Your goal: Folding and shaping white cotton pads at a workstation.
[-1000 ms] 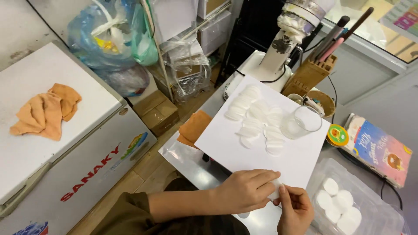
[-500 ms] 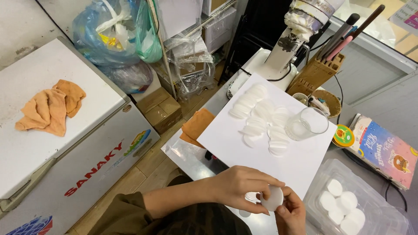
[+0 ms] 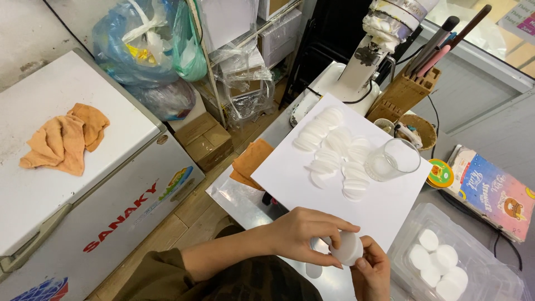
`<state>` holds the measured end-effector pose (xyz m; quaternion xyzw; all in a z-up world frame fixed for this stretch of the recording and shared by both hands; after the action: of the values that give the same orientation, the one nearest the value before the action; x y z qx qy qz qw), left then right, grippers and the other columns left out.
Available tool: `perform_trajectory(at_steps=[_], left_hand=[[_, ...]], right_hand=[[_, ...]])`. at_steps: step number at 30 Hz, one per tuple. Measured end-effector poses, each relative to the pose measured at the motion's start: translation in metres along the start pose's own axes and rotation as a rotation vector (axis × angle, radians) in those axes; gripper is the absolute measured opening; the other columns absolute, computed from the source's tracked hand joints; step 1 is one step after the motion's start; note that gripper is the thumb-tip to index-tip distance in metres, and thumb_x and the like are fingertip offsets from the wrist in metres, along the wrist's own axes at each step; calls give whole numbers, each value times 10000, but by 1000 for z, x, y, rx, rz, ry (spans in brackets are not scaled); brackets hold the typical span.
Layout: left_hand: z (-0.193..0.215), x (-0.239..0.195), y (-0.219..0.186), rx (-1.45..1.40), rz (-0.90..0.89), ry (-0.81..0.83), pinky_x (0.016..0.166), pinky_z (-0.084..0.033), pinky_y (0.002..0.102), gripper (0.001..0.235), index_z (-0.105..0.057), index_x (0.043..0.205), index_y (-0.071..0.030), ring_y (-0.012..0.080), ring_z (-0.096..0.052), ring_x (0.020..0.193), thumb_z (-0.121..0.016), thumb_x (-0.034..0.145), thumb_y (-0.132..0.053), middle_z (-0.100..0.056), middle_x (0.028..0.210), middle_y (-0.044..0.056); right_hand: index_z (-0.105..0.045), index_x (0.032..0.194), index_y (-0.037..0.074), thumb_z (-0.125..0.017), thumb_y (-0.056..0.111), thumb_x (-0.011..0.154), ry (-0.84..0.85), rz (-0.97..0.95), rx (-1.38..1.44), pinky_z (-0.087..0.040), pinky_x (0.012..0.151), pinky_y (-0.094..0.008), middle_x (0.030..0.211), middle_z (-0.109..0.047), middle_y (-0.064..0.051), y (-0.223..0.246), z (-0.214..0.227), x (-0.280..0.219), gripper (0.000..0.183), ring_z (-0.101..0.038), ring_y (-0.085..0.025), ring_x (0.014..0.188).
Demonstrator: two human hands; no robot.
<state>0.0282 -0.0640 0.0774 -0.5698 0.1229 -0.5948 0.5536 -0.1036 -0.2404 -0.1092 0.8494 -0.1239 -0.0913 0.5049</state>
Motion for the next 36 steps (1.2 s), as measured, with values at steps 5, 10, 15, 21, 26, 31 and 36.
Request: perform_trajectory(at_steps=[5,10,15,21,26,31,36], left_hand=[[10,-1,12,-22,53,-58,842,-616,285,288,-634,877,-87,196,-759,1009,-863,823,-255,-721,1353,125],[23,-7,34,13,85,-119,1029,-584,321,308,-649,936,-85,222,-724,1214,-882,805,-237,-724,1353,128],[6,-22,79,-712,292,-105,1156,-528,406,258,-664,1037,-57,231,-653,1293,-839,856,-111,-663,1363,162],[9,-17,58,-755,281,-104,1173,-516,397,251,-677,1049,-49,224,-655,1286,-839,864,-100,-660,1380,161],[18,-1,1,-40,36,-73,1008,-566,338,271,-674,920,-98,201,-733,1128,-883,790,-212,-724,1324,85],[15,-3,-19,164,-82,-53,896,-560,287,269,-652,906,-115,180,-747,1019,-858,850,-278,-713,1359,37],[14,-1,-30,226,-153,-24,888,-556,301,255,-660,855,-110,166,-744,973,-852,853,-277,-723,1265,10]], right_hand=[[-616,1093,-75,-797,214,919,-84,30,-63,-522,933,-422,1046,-684,-169,11,-3,6,382,-661,-237,1009],[-656,1069,32,-815,277,724,-431,33,-914,-567,818,-369,1010,-722,-68,79,-71,24,452,-704,-202,871],[-729,962,95,-848,248,700,-358,363,-1670,-519,863,-431,1129,-699,-114,101,-114,32,325,-629,-356,1026],[-709,1024,18,-716,293,886,-367,86,-789,-614,804,-416,1215,-730,-92,62,-52,20,308,-722,-247,981],[-613,1224,-59,-752,418,880,-8,-83,-146,-595,880,-458,1136,-739,-204,11,-48,20,604,-731,-308,1082],[-569,1317,-80,-820,503,810,65,-129,10,-581,861,-490,1099,-721,-236,-3,-44,16,812,-726,-370,1051],[-556,1331,-68,-869,476,765,91,-99,-1,-560,911,-507,1097,-703,-222,3,-53,17,846,-708,-359,1032]])
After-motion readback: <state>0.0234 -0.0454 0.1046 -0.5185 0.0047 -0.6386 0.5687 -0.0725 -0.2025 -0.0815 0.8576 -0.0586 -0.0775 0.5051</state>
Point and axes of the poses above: each hand's wrist, its own x-axis towards the middle knuckle, its own z-axis out of the back of the hand, y = z × x, the point moved 8 cm from there along x, towards the middle knuckle
